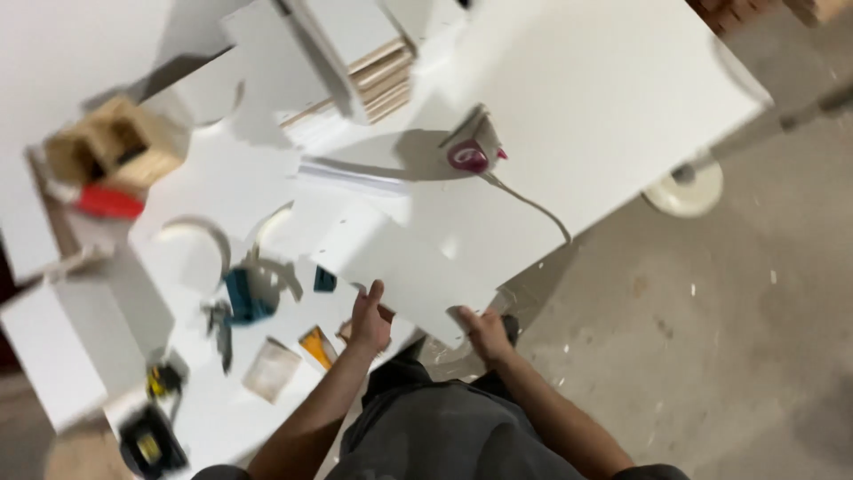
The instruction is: The person applies edge banding to a white rectangular board using a clothes iron to adhere the strip. They then use a utility knife to trim the excess material and a sanding block to smooth the edges. The person also uses a clamp to secure the board during the process.
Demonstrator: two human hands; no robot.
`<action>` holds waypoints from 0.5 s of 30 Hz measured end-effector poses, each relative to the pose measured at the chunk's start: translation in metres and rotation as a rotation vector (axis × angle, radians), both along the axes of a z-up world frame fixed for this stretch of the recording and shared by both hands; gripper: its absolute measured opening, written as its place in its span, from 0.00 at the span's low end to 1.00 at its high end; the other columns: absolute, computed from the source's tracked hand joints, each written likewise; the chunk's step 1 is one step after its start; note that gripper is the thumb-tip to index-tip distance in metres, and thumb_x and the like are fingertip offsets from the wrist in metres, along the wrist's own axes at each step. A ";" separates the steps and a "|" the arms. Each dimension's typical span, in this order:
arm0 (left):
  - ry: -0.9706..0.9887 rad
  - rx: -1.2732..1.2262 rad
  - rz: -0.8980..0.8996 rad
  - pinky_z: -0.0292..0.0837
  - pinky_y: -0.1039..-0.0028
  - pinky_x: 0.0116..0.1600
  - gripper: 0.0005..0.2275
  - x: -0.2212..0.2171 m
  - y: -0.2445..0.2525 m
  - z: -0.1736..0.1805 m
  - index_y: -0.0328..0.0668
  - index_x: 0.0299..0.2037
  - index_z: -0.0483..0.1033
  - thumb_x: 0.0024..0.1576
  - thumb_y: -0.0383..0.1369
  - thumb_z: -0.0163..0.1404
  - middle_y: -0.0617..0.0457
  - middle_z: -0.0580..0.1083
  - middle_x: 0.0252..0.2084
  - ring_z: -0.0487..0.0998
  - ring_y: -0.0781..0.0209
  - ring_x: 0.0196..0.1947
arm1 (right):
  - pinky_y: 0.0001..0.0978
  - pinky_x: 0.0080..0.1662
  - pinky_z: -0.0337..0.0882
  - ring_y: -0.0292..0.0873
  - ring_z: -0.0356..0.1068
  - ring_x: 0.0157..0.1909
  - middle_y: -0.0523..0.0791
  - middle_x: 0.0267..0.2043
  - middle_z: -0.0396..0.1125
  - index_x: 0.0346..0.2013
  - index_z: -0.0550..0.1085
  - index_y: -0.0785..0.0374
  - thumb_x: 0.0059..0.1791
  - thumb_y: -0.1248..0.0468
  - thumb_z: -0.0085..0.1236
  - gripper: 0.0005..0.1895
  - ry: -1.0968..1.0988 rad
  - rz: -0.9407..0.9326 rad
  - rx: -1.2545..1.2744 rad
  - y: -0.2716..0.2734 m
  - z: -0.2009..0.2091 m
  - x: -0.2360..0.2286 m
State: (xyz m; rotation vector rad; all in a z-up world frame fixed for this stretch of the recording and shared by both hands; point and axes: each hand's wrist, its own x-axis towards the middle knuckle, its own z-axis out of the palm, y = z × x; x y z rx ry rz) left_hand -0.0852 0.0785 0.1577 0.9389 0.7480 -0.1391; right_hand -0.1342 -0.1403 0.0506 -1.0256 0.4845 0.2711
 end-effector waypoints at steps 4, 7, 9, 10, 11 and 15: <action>-0.040 0.265 0.239 0.70 0.63 0.56 0.29 -0.020 -0.025 0.029 0.29 0.57 0.62 0.57 0.40 0.64 0.43 0.69 0.52 0.72 0.59 0.49 | 0.40 0.34 0.72 0.46 0.68 0.26 0.52 0.21 0.68 0.31 0.82 0.70 0.48 0.61 0.67 0.12 -0.114 0.558 -0.285 -0.021 0.083 0.045; -0.029 0.690 0.391 0.70 0.68 0.48 0.16 -0.049 -0.027 0.037 0.33 0.37 0.84 0.51 0.39 0.71 0.45 0.81 0.31 0.78 0.63 0.35 | 0.33 0.36 0.73 0.43 0.72 0.27 0.50 0.24 0.71 0.27 0.75 0.64 0.52 0.63 0.63 0.11 -0.057 0.269 -0.329 -0.039 0.092 0.083; -0.131 0.848 0.358 0.73 0.72 0.46 0.09 -0.061 -0.026 0.023 0.40 0.36 0.86 0.51 0.34 0.70 0.47 0.83 0.34 0.79 0.66 0.37 | 0.39 0.45 0.76 0.49 0.78 0.37 0.55 0.34 0.76 0.38 0.80 0.66 0.56 0.62 0.53 0.11 -0.278 0.402 -0.504 -0.037 0.130 0.115; -0.116 0.845 0.408 0.73 0.72 0.46 0.09 -0.061 -0.033 0.030 0.40 0.36 0.86 0.51 0.34 0.70 0.47 0.83 0.34 0.79 0.66 0.37 | 0.39 0.45 0.76 0.49 0.78 0.37 0.55 0.34 0.76 0.38 0.80 0.66 0.56 0.62 0.53 0.11 -0.297 0.450 -0.507 -0.024 0.166 0.118; -0.166 0.900 0.408 0.74 0.68 0.48 0.10 -0.061 -0.038 0.037 0.38 0.38 0.86 0.52 0.34 0.69 0.44 0.82 0.37 0.80 0.61 0.40 | 0.47 0.53 0.71 0.54 0.73 0.49 0.56 0.45 0.74 0.48 0.76 0.66 0.57 0.61 0.53 0.12 -0.487 0.513 -0.512 -0.009 0.200 0.118; -0.377 1.255 0.455 0.79 0.63 0.42 0.11 -0.043 -0.037 -0.001 0.41 0.45 0.85 0.53 0.31 0.67 0.44 0.83 0.39 0.84 0.46 0.39 | 0.50 0.71 0.55 0.61 0.55 0.72 0.62 0.70 0.56 0.71 0.56 0.70 0.41 0.57 0.75 0.52 -1.021 0.675 -0.489 0.046 0.239 0.145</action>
